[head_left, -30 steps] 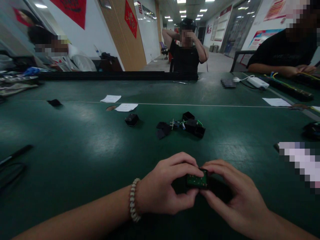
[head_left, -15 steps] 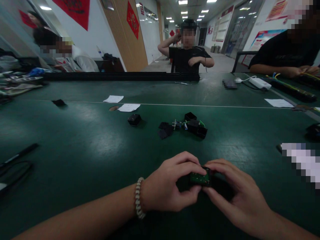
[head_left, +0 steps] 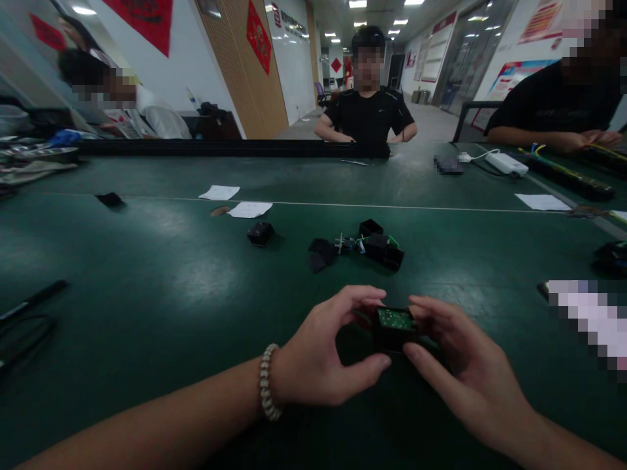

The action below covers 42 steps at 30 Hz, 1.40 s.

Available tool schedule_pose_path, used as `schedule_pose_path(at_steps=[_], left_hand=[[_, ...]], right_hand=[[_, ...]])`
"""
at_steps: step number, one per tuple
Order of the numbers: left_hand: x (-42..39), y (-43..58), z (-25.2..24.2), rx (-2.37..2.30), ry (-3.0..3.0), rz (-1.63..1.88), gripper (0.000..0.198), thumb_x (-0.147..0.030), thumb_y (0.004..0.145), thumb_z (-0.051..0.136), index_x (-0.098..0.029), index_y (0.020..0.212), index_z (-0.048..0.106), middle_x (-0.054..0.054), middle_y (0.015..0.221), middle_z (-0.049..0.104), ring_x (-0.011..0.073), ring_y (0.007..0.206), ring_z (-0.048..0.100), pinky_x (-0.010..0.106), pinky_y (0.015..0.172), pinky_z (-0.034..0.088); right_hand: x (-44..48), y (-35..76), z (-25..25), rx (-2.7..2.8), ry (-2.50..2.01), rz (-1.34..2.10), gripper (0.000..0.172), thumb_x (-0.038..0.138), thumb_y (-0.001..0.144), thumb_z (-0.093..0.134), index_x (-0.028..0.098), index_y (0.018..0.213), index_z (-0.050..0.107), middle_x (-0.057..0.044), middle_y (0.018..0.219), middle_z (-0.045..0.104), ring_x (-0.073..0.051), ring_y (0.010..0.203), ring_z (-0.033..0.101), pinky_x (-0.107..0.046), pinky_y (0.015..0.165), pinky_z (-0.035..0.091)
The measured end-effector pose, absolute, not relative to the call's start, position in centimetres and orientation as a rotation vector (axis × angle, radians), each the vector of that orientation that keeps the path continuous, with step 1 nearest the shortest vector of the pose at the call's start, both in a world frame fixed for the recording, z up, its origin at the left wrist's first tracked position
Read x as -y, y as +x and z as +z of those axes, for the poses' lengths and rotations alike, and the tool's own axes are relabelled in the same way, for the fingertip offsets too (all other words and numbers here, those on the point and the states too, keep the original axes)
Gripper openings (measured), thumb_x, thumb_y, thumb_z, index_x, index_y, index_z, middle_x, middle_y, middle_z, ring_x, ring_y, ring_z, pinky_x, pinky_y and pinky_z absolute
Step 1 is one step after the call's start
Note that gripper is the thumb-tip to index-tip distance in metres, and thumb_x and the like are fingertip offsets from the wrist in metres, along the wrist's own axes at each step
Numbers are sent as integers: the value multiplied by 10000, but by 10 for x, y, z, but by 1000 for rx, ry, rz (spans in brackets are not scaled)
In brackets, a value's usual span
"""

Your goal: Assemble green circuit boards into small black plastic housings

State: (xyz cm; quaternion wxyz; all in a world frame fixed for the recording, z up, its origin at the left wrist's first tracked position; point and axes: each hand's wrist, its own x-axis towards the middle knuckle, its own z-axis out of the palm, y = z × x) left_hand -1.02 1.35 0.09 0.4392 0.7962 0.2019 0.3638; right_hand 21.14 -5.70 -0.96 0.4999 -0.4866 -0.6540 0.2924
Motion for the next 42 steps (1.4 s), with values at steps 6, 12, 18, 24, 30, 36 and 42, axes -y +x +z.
schedule_pose_path(at_steps=[6,12,18,24,30,36,42], left_hand=[[-15,-8,0,-494,1877,888,614,-97,806,797,-152,1353,525,117,1221,673,217,1069,727,328,906,655],[-17,-7,0,-551,1837,848,449,-102,834,772,-100,1256,619,132,1146,738,202,979,759,334,893,661],[-18,-6,3,-553,1830,826,406,-129,869,754,-72,1260,665,141,1108,781,195,938,767,322,867,655],[-19,-5,2,-573,1687,782,423,-162,800,861,-106,1197,725,88,1000,796,167,851,747,287,816,629],[-20,-5,4,-635,1606,676,397,-164,741,912,-135,1103,751,36,931,777,142,818,704,265,781,583],[-21,-7,7,-635,1524,520,319,-201,755,895,-152,1030,740,19,901,751,139,784,678,271,745,551],[-21,-8,9,-595,1494,461,248,-244,788,856,-159,977,719,11,863,730,132,756,645,262,710,507]], right_hand=[[54,213,-5,1470,-1173,836,332,142,912,695,341,1176,733,17,1040,826,-130,921,814,-156,801,653],[50,215,1,1273,-1243,1020,138,269,877,774,256,1011,803,-6,837,832,-130,732,804,-146,661,645],[43,219,5,1139,-1264,1329,363,537,823,833,186,903,790,-33,708,807,-137,592,759,-195,577,620],[41,222,-3,1043,-1241,1460,482,636,811,802,155,838,769,-39,633,752,-141,533,705,-224,520,566],[40,221,-2,1016,-1289,1491,536,679,770,807,146,780,755,-35,574,720,-132,474,673,-212,468,519],[40,217,5,1033,-1364,1519,606,750,737,777,149,700,710,-22,520,691,-119,403,633,-204,409,470],[42,216,10,1058,-1435,1559,632,784,754,728,157,683,692,-32,468,690,-120,390,635,-192,397,450]])
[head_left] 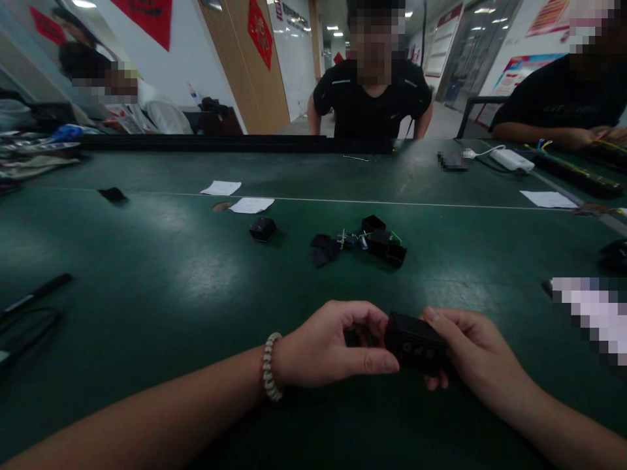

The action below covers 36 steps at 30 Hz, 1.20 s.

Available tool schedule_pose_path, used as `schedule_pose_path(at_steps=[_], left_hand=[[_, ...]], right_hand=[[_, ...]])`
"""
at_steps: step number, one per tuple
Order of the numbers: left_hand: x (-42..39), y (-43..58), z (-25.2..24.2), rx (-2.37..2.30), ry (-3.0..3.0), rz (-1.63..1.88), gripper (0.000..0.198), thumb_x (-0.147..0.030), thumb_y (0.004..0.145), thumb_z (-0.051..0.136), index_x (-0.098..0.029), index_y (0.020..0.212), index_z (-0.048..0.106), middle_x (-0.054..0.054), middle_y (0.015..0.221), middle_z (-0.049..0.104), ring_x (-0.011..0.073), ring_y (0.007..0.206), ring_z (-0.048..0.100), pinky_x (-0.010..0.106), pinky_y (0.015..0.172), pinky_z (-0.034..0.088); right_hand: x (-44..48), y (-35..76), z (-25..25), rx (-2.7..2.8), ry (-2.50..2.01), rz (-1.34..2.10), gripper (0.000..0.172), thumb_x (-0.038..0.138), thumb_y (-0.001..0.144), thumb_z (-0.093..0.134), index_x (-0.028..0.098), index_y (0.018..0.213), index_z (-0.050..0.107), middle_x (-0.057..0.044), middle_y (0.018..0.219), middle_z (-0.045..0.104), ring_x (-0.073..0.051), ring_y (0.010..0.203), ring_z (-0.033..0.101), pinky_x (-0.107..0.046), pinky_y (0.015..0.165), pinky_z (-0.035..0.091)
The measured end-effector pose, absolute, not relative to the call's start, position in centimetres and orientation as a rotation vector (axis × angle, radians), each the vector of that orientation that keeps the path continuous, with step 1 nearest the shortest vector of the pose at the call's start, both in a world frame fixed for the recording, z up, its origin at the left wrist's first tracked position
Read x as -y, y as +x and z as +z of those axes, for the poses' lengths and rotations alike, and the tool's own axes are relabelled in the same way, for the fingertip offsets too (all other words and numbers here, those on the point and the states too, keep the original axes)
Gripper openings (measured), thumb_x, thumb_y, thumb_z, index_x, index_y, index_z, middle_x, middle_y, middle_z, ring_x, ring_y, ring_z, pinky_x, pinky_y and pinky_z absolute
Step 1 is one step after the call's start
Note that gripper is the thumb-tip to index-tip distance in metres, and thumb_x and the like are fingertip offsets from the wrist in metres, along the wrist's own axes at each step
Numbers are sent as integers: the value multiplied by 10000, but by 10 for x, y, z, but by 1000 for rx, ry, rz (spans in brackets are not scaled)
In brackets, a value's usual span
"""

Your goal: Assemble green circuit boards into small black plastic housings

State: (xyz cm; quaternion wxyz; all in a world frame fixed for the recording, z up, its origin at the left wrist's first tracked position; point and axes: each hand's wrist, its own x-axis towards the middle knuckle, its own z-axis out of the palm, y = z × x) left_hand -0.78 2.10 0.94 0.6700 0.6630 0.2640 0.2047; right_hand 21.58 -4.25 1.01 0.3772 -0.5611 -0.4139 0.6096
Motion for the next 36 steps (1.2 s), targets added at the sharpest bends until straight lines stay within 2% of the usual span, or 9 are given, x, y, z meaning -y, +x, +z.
schedule_pose_path(at_steps=[8,12,16,20,24,27,31,36], left_hand=[[-20,-8,7,-583,1524,476,254,-274,851,804,-151,1046,698,40,932,723,144,804,656,285,749,538],[-20,-8,5,-577,1571,519,296,-255,874,781,-150,1123,660,63,1008,702,159,861,663,299,767,547],[-22,-9,4,-532,1607,565,343,-208,883,755,-156,1195,623,82,1071,686,172,903,670,312,785,561],[-22,-10,3,-493,1630,608,427,-155,869,739,-177,1269,591,72,1078,675,164,908,670,307,794,579],[-18,-10,3,-468,1615,645,606,-122,809,792,-214,1347,529,82,1175,653,192,993,687,337,829,622],[-17,-10,4,-490,1666,667,642,-161,771,861,-207,1330,550,102,1221,651,232,1075,693,386,907,632],[-18,-9,2,-509,1757,720,517,-196,799,853,-180,1253,605,110,1203,663,240,1079,706,397,929,638],[-19,-8,0,-498,1877,822,392,-168,828,799,-164,1181,631,121,1187,669,236,1067,707,393,917,640]], right_hand=[[41,215,7,1066,-1382,1557,623,777,778,716,165,670,672,-32,461,691,-114,388,624,-184,392,442],[41,217,4,1129,-1281,1422,543,703,816,745,168,736,705,-24,593,712,-126,486,658,-218,468,528],[43,219,1,1205,-1224,1295,350,541,881,763,195,832,737,-20,704,736,-143,565,698,-243,538,594],[47,218,-1,1333,-1210,1091,65,265,846,790,240,894,754,-20,851,763,-161,695,739,-249,615,627],[53,215,-2,1506,-1158,794,174,157,833,761,266,967,742,-39,996,752,-190,831,754,-262,657,637],[56,215,-4,1635,-1140,643,217,145,848,760,270,1022,724,-58,1071,723,-219,927,754,-300,714,642],[56,213,-7,1707,-1117,561,269,130,861,753,287,1069,686,-61,1134,700,-235,1011,745,-353,821,643],[57,211,-10,1659,-1083,649,427,115,878,715,303,1242,594,-68,1152,681,-235,1058,729,-349,845,655]])
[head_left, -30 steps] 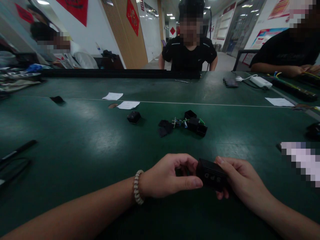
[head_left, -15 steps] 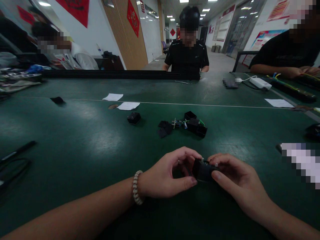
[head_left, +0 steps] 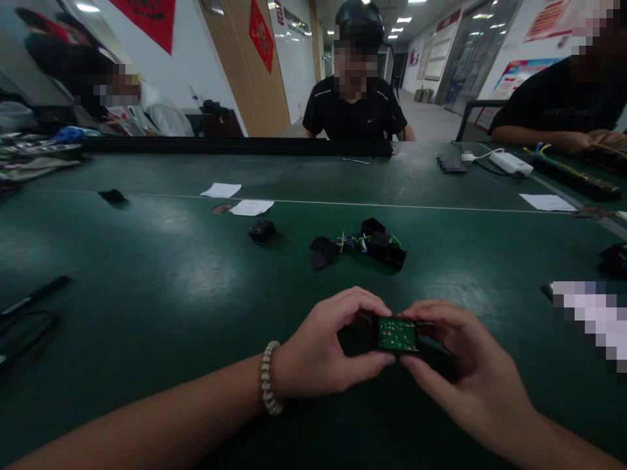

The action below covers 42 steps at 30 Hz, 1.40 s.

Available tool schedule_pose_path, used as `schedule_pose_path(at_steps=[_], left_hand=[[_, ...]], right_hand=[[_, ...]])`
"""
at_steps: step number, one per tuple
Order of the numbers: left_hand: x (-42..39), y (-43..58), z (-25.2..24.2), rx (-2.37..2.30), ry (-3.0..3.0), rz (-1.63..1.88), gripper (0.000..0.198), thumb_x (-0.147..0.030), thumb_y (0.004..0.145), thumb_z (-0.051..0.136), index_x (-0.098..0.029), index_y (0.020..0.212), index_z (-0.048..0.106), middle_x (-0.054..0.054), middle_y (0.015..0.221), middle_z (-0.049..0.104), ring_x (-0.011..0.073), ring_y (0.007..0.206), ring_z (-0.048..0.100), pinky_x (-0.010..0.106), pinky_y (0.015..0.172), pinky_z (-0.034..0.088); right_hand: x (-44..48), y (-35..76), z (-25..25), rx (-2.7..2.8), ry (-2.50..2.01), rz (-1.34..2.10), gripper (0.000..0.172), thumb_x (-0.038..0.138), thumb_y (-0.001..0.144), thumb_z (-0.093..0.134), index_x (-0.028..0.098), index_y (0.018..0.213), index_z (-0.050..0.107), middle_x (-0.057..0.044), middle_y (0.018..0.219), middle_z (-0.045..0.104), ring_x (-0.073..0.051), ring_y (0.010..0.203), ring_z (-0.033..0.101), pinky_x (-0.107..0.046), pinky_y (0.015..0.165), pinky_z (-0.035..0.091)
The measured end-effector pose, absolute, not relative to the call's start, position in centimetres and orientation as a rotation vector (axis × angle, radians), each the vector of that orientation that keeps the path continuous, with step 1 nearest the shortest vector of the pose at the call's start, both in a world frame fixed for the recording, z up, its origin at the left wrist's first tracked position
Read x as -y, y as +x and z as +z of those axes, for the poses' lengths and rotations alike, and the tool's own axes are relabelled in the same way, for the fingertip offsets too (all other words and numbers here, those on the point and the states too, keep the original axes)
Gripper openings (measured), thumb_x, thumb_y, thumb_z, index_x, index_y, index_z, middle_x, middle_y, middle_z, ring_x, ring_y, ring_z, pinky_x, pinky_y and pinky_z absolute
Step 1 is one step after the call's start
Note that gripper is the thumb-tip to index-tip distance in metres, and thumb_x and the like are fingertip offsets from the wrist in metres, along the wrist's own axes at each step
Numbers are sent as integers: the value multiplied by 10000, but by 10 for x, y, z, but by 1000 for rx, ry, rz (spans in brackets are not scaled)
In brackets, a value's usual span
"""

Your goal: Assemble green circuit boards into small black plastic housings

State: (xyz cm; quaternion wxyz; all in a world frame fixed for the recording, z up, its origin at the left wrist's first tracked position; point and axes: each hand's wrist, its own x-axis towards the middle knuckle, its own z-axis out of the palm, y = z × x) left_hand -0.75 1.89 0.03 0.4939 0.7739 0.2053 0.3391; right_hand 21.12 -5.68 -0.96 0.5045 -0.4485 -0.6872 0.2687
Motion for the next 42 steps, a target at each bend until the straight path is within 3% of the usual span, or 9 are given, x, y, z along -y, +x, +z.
schedule_pose_path(at_steps=[9,19,34,42], left_hand=[[-18,-7,1,-498,1930,875,393,-140,822,786,-172,1185,641,125,1207,683,244,1116,699,394,955,622],[-18,-8,2,-484,2084,885,432,-109,810,769,-187,1216,642,108,1171,708,237,1094,695,390,969,591],[-14,-8,3,-471,2197,784,309,-106,814,716,-162,1117,720,114,1144,684,208,1024,696,320,882,604],[-12,-7,2,-455,2218,789,315,-108,811,704,-131,1125,723,135,1156,676,204,1012,696,299,870,602]], right_hand=[[59,216,-10,1716,-1110,654,281,139,922,676,276,1166,654,-108,1194,676,-281,1121,701,-456,902,632],[55,214,-7,1772,-1125,511,233,146,896,704,272,1091,717,-77,1102,759,-246,1011,770,-370,824,674],[50,213,-6,1862,-1101,432,191,137,868,717,237,1028,746,-58,1016,790,-181,884,801,-250,743,673],[51,212,-12,1829,-1094,494,263,112,868,682,254,1088,698,-42,1020,776,-172,866,798,-218,710,676]])
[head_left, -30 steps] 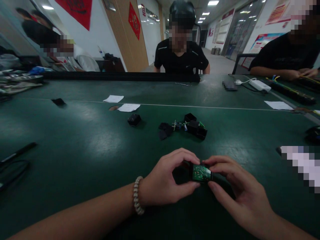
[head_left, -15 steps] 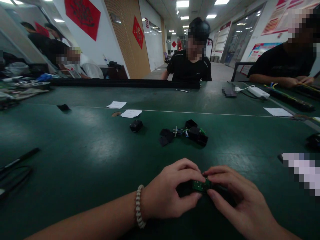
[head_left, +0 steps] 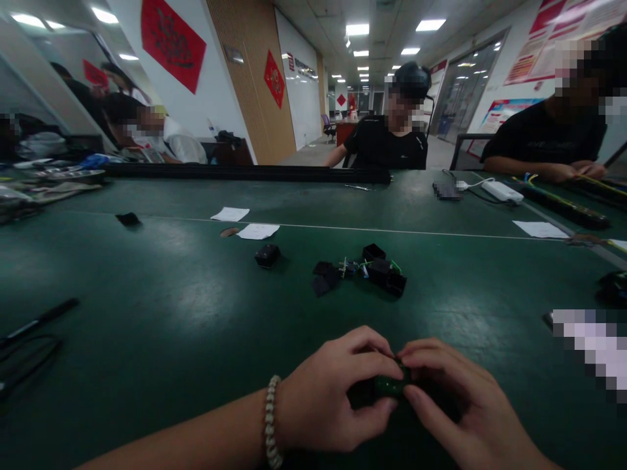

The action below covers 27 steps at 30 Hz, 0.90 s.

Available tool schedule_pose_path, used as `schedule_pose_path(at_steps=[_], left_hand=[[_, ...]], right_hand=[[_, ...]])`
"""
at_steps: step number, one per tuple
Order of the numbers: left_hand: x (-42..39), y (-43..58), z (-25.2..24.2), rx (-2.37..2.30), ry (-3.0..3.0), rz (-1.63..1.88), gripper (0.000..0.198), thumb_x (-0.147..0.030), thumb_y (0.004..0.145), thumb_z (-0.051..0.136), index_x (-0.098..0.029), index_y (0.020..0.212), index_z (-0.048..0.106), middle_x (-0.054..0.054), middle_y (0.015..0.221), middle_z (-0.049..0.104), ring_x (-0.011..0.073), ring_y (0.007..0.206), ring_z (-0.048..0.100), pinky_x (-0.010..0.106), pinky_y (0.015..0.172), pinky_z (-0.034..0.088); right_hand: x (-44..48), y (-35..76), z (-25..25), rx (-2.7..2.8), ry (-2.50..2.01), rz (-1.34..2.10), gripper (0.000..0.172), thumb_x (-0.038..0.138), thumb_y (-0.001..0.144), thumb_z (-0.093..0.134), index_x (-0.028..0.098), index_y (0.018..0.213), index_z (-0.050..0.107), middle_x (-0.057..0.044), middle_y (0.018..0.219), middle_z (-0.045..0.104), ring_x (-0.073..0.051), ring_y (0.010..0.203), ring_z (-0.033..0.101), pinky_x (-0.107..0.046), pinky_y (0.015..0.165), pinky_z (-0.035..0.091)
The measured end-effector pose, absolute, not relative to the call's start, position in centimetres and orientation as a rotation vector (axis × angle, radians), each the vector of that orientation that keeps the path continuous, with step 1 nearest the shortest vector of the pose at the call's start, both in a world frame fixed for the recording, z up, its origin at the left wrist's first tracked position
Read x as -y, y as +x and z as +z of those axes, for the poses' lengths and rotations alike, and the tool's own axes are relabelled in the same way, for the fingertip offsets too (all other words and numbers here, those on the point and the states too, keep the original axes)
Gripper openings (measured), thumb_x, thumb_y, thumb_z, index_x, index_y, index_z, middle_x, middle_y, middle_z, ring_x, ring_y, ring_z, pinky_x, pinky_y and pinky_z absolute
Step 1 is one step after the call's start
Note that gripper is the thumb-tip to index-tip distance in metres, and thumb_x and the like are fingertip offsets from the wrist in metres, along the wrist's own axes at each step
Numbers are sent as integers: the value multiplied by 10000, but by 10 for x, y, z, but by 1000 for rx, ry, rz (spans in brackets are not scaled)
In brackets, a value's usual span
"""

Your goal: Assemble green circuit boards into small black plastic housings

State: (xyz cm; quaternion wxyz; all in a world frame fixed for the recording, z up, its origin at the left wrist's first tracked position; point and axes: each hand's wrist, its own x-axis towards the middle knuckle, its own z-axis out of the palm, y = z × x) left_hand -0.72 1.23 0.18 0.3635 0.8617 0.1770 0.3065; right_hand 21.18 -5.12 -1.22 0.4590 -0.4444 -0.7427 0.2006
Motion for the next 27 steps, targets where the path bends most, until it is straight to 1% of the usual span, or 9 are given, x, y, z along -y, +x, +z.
schedule_pose_path(at_steps=[7,13,17,20,24,27], left_hand=[[-10,-8,-1,-452,2244,775,364,-102,812,685,-124,1173,713,148,1159,676,216,997,698,313,867,610],[-12,-8,-4,-441,2256,770,361,-107,804,681,-131,1163,709,141,1130,680,215,964,699,309,839,611],[-13,-8,-4,-453,2245,763,369,-116,796,693,-142,1163,709,133,1120,678,211,955,698,301,829,609],[-12,-8,-3,-467,2236,767,384,-99,786,699,-149,1166,707,124,1118,678,207,972,698,292,851,604],[-12,-8,-3,-473,2226,785,396,-67,783,687,-157,1168,708,121,1133,671,205,996,693,287,875,597],[-12,-8,-5,-476,2218,779,400,-66,778,687,-166,1165,706,121,1141,660,209,1004,685,301,877,595]], right_hand=[[47,211,-13,1860,-1043,445,321,69,847,661,269,1096,680,-26,984,768,-163,846,805,-189,709,671],[46,210,-15,1836,-1033,473,360,48,828,650,276,1104,682,-22,971,769,-163,811,804,-192,688,676],[46,210,-17,1820,-1037,532,372,38,827,650,289,1100,683,-13,976,766,-159,814,806,-187,687,674],[46,210,-19,1805,-1033,601,397,27,826,643,296,1116,671,-12,982,756,-163,819,804,-202,695,677],[44,212,-24,1810,-1005,639,503,28,785,670,321,1193,644,-12,1030,747,-164,842,795,-201,713,671],[44,213,-29,1821,-981,594,588,35,746,686,336,1247,631,-16,1077,744,-167,876,788,-200,741,663]])
